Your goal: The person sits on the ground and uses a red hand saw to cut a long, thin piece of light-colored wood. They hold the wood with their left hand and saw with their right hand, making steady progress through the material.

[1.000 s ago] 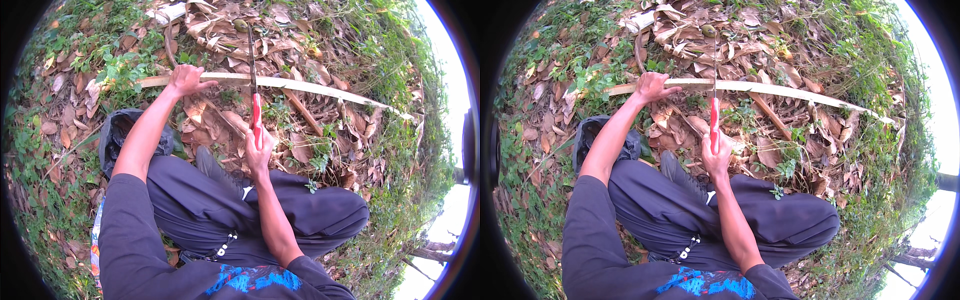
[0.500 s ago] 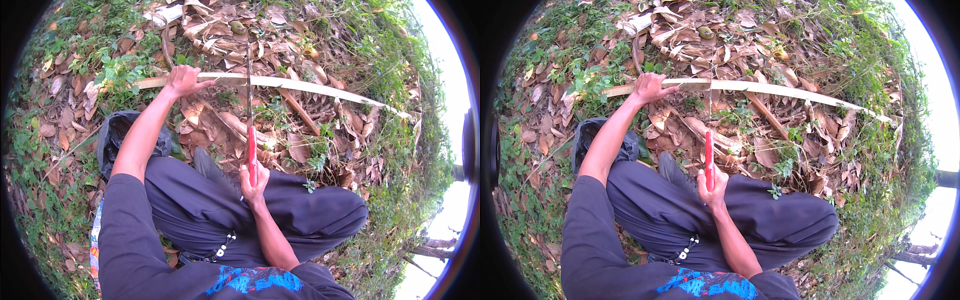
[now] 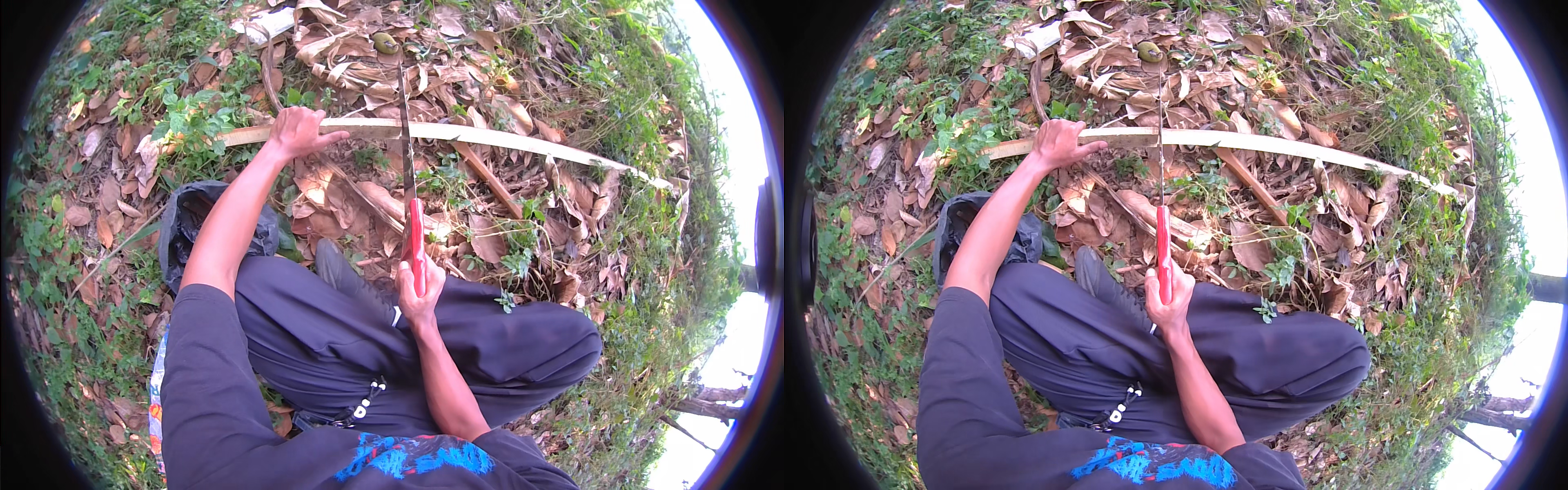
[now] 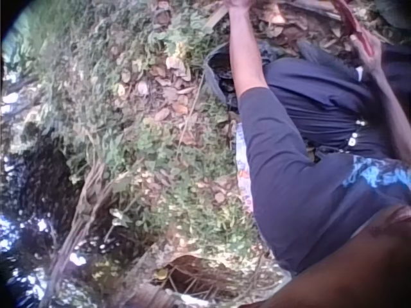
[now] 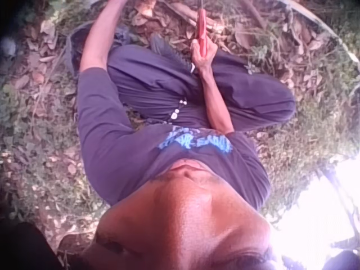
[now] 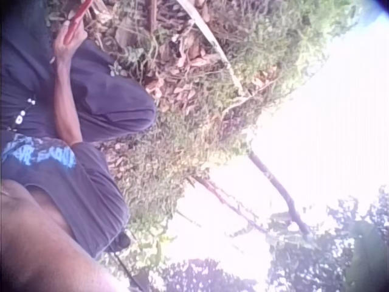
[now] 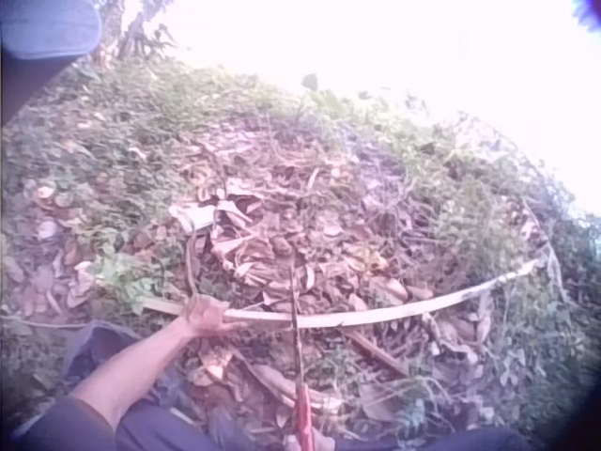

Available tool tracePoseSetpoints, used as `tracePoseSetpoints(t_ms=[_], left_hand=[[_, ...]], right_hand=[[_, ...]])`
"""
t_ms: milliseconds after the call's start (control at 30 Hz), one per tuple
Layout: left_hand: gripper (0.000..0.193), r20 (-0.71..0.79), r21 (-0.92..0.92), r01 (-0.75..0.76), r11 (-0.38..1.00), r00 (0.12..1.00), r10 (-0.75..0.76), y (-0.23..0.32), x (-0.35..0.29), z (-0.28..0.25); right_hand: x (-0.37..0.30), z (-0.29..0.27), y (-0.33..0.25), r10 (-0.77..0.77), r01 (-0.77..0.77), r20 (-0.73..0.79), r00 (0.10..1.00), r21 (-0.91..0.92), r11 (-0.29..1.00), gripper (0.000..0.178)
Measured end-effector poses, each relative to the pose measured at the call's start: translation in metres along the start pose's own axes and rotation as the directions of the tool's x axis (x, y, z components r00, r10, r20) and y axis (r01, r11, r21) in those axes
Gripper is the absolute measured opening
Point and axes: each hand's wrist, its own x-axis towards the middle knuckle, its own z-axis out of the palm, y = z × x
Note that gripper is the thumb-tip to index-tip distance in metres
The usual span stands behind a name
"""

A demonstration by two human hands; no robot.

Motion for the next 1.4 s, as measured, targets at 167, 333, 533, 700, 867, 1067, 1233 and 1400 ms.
tracePoseSetpoints(t_ms=[167,333,533,700,867,1067,1233,1400], left_hand=[[0.078,-0.01,-0.003,-0.001,1.0,1.0,0.0,0.002,-0.001,0.0],[0.077,-0.004,-0.006,0.003,1.0,1.0,-0.003,0.001,0.0,0.0],[0.076,0.093,0.009,0.007,1.0,0.996,-0.008,0.002,0.003,-0.005],[0.076,0.075,0.009,0.009,1.0,0.997,-0.01,-0.004,-0.002,0.001],[0.075,0.06,-0.004,0.0,1.0,0.998,0.001,0.0,0.0,-0.001],[0.074,0.035,-0.01,-0.011,1.0,0.999,0.011,0.003,-0.002,-0.001],[0.074,0.018,-0.007,-0.02,1.0,1.0,0.02,0.001,0.001,-0.002],[0.079,0.042,0.006,-0.025,1.0,0.999,0.025,-0.005,-0.001,0.002]], right_hand=[[0.047,0.017,0.016,-0.077,0.076,-0.058,0.995,-0.027,0.997,0.009],[0.098,0.03,0.006,-0.094,0.094,-0.009,0.996,-0.027,0.995,0.014],[0.063,0.024,0.015,-0.118,0.114,-0.034,0.992,-0.115,0.987,0.01],[-0.004,0.012,-0.006,0.023,-0.022,0.025,0.999,-0.057,0.998,0.01],[-0.001,0.009,-0.003,0.005,-0.005,0.015,1.0,-0.019,1.0,0.009],[0.085,0.029,0.016,-0.056,0.056,-0.017,0.998,-0.015,0.998,0.016],[0.121,0.045,0.014,-0.167,0.161,-0.068,0.984,-0.079,0.984,0.019],[0.076,0.039,0.013,-0.017,0.022,-0.038,0.999,0.113,0.993,0.013]])
